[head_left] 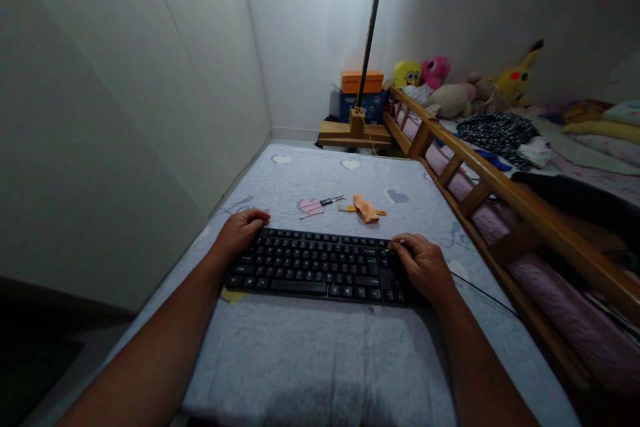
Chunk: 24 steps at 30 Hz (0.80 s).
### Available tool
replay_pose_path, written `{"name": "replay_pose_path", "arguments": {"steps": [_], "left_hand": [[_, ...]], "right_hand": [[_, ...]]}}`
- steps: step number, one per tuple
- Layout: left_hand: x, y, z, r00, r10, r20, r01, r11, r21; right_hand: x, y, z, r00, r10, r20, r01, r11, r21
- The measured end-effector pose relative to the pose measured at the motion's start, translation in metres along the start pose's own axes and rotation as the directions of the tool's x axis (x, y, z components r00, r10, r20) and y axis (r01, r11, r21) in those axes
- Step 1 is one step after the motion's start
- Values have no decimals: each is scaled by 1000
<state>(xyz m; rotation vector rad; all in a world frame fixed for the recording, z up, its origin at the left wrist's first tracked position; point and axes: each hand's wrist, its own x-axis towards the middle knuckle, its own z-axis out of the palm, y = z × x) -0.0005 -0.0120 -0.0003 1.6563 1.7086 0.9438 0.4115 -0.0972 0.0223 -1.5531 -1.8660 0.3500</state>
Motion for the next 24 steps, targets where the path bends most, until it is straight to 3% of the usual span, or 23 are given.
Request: {"name": "replay_pose_path", "arguments": {"steps": [24], "left_hand": [[-1,7,-1,1000,-19,-5,19,1000,-14]], "right_hand": [[-9,-17,-9,996,-29,85,33,999,-39]]}}
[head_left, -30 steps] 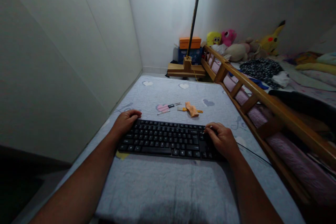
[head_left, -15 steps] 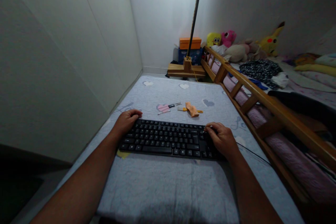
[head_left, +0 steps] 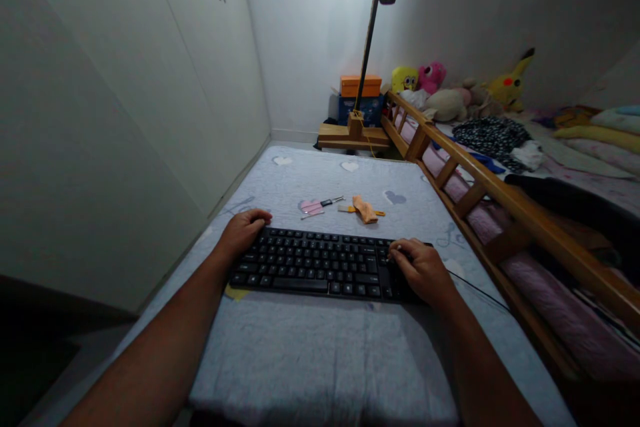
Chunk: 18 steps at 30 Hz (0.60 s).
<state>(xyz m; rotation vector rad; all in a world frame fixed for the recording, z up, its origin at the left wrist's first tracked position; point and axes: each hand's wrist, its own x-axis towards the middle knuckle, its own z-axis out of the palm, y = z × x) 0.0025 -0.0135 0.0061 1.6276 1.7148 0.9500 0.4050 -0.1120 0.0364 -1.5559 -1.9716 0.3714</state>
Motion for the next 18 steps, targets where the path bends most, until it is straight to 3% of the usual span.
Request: {"name": "replay_pose_path", "arguments": {"steps": [18], "left_hand": [[2,-5,1,1000,23,7,-23,999,28]], "right_hand": [[-2,6,8,995,43,-93,-36,996,76]]}}
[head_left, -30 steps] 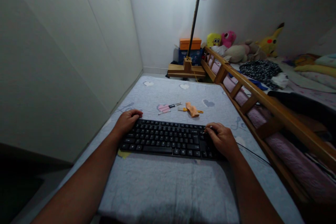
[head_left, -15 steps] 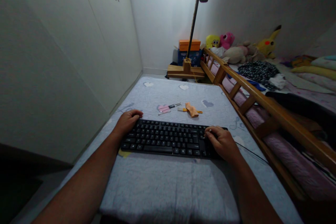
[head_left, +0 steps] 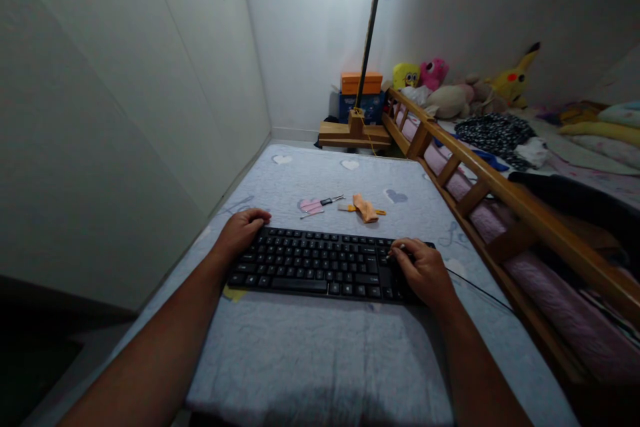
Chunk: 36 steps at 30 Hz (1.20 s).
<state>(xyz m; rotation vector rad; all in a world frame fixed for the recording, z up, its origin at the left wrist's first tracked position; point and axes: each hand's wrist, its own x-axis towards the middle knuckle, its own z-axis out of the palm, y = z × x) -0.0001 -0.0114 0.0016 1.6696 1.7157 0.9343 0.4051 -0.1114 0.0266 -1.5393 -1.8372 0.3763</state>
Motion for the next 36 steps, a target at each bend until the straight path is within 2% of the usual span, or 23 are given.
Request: {"name": "replay_pose_path", "arguments": {"steps": [14,29,36], "left_hand": [[-1,1,1,1000,-7,-5,7,1000,1],[0,0,0,1000,-8,4,8,1000,9],[0,1,0,1000,0,-3,0,1000,11]], "right_hand": [[-4,0,0,999,-33,26,33,999,0],[-4,7,2,999,-31,-34,31,999,6],[-5,3,1,1000,-17,-9,17,1000,11]]}}
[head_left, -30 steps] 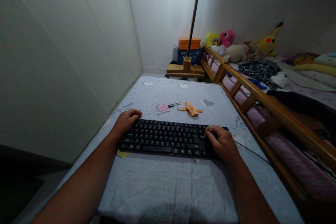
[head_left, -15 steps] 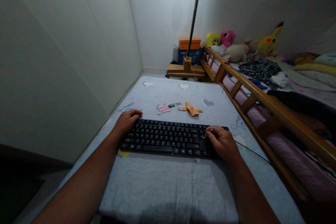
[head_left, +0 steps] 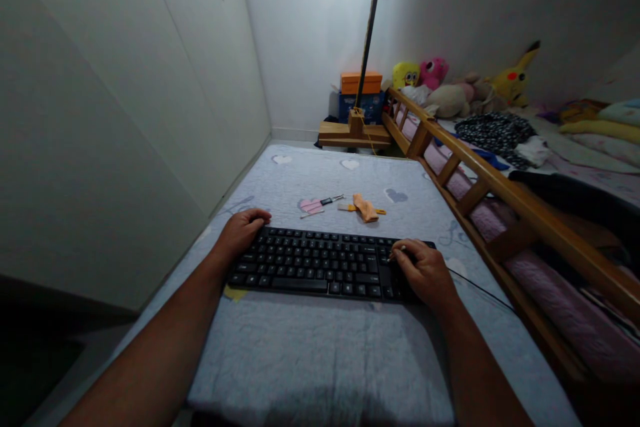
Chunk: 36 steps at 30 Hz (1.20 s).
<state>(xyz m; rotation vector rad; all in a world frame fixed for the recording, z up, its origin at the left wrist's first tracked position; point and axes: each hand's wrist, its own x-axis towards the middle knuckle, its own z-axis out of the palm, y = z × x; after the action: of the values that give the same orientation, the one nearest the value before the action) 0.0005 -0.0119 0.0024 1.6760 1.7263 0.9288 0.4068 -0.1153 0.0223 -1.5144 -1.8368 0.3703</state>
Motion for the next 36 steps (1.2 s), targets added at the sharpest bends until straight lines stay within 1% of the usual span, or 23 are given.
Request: {"name": "replay_pose_path", "arguments": {"steps": [8,16,24,29,36], "left_hand": [[1,-3,1,1000,7,2,-7,1000,8],[0,-1,0,1000,18,-6,-18,1000,19],[0,1,0,1000,6,-10,-6,1000,-17],[0,1,0,1000,1,-9,-1,1000,-29],[-1,1,1,1000,-3,1,3,1000,5]], "right_hand": [[0,-1,-2,999,-2,44,2,1000,-5],[1,3,2,1000,-7,-17,6,1000,-17],[2,0,3,999,-5,-36,5,1000,2],[3,-5,3,999,-7,-32,7,1000,9],[3,-8,5,1000,-26,-5,26,1000,12]]}}
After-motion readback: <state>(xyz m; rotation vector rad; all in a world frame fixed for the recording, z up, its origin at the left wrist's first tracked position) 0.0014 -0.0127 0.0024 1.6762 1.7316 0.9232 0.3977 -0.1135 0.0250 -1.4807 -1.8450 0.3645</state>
